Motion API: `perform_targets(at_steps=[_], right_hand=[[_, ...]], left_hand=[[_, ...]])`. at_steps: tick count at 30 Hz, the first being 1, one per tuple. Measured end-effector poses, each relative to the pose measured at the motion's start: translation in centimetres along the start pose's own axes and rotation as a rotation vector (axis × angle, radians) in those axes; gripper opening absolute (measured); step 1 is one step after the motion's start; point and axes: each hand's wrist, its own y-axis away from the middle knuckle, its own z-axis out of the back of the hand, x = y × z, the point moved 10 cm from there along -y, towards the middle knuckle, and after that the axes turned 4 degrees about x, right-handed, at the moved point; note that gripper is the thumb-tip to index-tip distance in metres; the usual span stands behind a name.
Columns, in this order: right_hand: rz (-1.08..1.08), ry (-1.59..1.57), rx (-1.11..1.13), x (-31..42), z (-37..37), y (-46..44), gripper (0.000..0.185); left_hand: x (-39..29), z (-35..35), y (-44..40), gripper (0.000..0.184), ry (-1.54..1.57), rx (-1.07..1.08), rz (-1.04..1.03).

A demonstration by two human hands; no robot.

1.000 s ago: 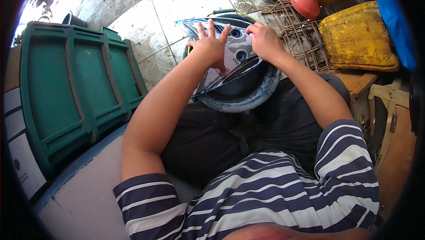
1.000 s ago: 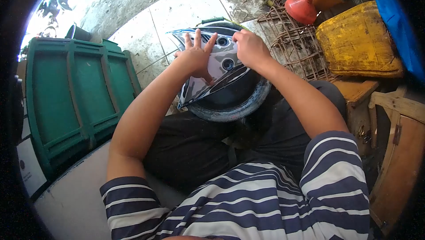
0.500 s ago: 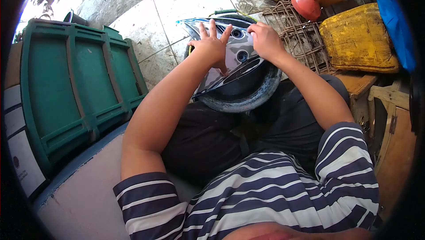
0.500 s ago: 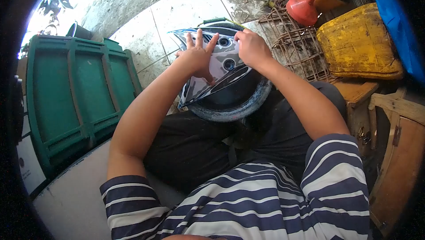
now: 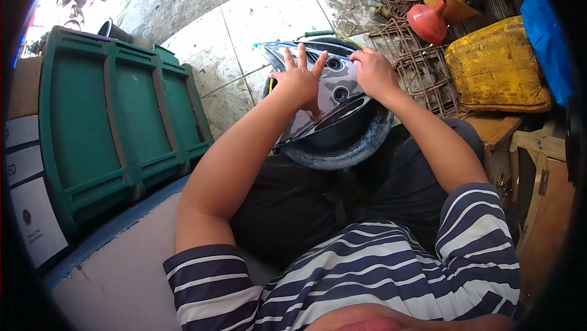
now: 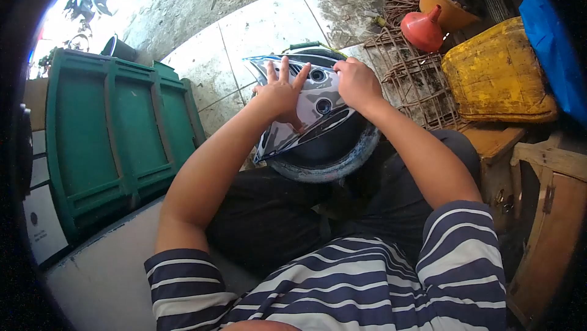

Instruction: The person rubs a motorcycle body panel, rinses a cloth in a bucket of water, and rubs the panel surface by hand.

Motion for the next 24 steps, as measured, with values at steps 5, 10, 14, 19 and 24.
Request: perform_targets(at_steps=[5,10,14,19,24], right_hand=[[0.088,0.015,0.057,2.4,-0.3,1.0,0.018],[0.059,0.006,0.035,1.0,0.1,-0.2,0.018],[0.033,0.007,0.082,1.1,-0.5,0.7,0.018],[0.043,0.0,0.088,0.9,-0.9,0.3,0.017],[-0.014,0.021,0.028,-0.7,-0.2,-0.4,0.018]], left_hand=[[0.0,-0.3,-0.5,0.158,-0.007,-0.041,-0.009],[0.0,0.2,0.0,0.156,-0.061,-0.075,-0.01],[-0.3,0.4,0.1,0.157,-0.09,-0.087,-0.021],[-0.3,0.7,-0.2,0.158,-0.127,-0.135,-0.043],[-0.1,0.3,-0.2,0.16,-0.091,-0.149,-0.07]])
